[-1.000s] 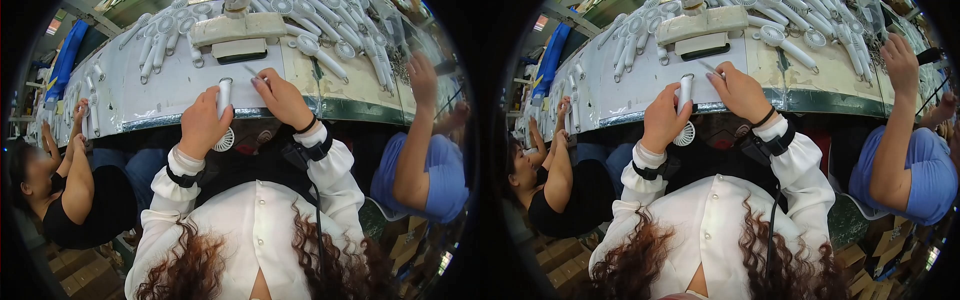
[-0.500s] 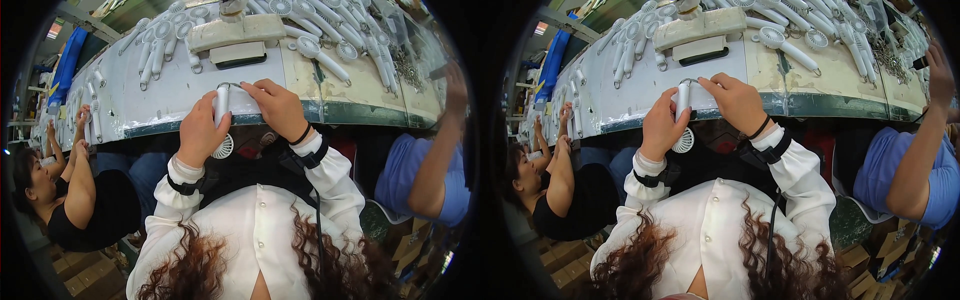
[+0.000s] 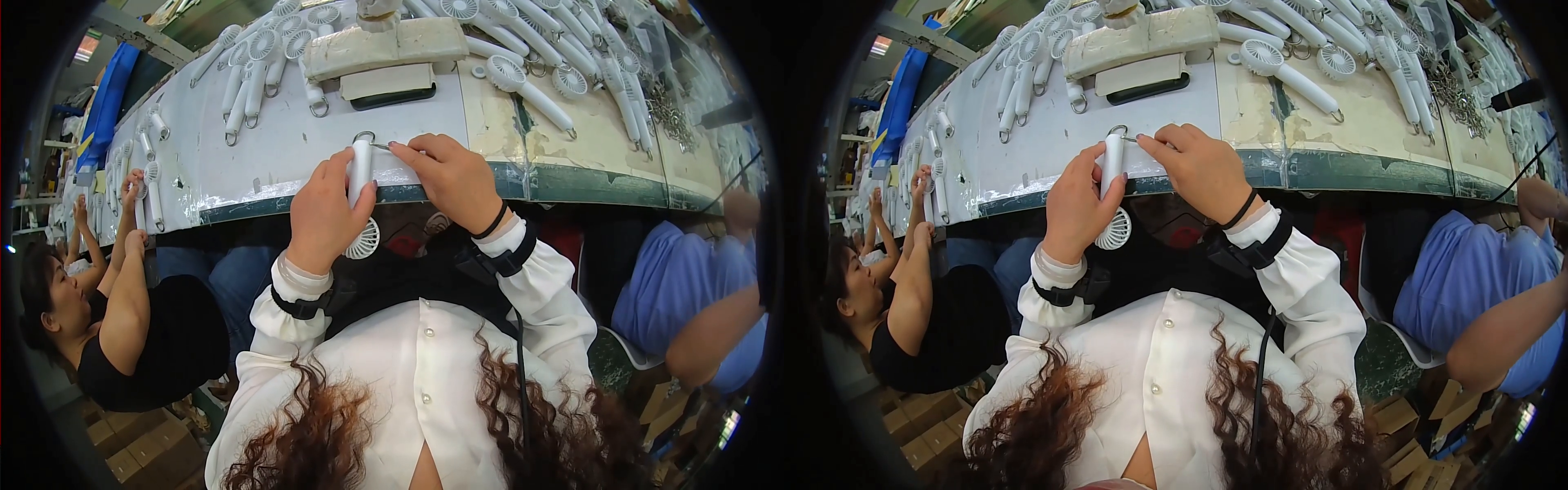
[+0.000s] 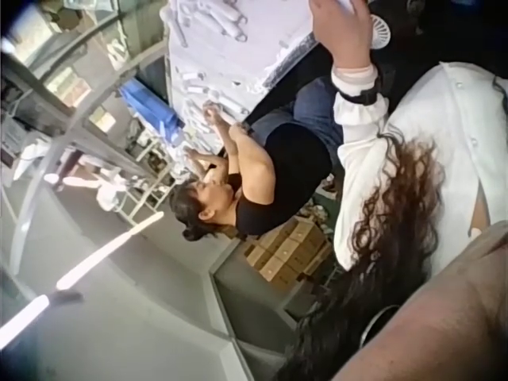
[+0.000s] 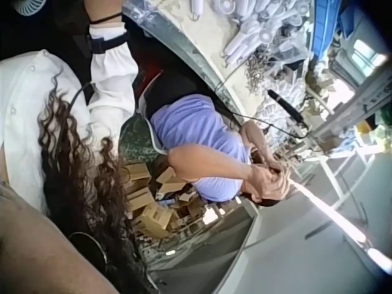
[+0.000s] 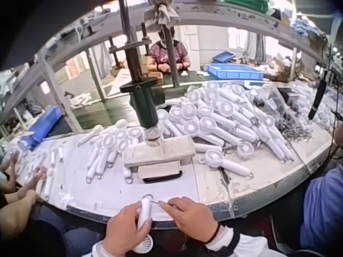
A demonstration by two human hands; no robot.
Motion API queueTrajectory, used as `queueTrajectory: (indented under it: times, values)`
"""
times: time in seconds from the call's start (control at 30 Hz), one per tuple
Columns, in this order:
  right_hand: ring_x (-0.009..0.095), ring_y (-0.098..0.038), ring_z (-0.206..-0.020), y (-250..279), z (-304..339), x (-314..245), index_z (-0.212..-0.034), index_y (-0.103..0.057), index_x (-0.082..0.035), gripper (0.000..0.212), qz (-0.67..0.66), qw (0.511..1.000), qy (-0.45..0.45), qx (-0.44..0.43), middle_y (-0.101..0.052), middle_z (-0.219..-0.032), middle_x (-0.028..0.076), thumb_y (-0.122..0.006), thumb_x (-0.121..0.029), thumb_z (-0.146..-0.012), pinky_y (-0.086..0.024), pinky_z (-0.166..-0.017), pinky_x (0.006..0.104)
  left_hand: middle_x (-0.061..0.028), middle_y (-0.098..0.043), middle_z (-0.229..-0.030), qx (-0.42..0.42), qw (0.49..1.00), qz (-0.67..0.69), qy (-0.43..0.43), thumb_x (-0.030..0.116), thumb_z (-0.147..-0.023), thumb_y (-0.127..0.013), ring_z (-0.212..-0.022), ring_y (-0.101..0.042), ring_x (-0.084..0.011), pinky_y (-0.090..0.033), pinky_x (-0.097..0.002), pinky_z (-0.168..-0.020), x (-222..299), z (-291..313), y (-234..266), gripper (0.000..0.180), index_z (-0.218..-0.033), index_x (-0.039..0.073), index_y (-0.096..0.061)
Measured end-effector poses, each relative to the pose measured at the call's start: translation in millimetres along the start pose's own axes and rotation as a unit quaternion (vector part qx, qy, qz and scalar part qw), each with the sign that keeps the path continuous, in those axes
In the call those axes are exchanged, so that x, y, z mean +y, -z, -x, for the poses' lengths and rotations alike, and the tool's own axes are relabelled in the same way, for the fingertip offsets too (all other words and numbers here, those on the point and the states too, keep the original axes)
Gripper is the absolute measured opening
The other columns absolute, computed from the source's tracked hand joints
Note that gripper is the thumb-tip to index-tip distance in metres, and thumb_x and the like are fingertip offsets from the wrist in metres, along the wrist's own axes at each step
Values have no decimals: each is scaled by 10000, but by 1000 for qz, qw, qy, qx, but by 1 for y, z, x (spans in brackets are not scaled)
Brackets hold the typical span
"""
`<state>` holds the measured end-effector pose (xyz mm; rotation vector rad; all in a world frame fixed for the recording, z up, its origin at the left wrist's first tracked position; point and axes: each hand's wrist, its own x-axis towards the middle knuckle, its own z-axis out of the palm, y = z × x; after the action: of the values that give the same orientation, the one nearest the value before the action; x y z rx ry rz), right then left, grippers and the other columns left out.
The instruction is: The person picks up a handheld fan, uses a small tool to insert a metal ring into the handle, and places it back on the table before repeating the process with a second fan.
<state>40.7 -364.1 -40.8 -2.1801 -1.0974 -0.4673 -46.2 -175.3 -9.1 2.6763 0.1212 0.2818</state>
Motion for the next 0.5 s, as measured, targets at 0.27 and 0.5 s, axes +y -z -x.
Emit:
queueTrajectory:
  times: [0.27, 0.5]
  values:
    - [222, -651, -858, 0, 2, -1, -1161, -681, -182, 451, -1, 1000, 0, 0, -651, -1002, 33, -638, 14, -757, -556, -674, 317, -113, -633, -903, -2, 1000, -2, 0, 240, -824, -691, -732, -651, -285, -532, -373, -647, 1, 2, 0, 455, -1220, 54, -564]
    - [228, -651, -843, 0, 1, 1, -1167, -680, -186, 450, -17, 1000, 7, 2, -649, -981, 33, -636, 16, -768, -554, -668, 323, -132, -635, -916, 10, 1000, -10, -18, 230, -824, -686, -739, -652, -321, -534, -384, -645, -1, 3, 0, 456, -1219, 40, -565]
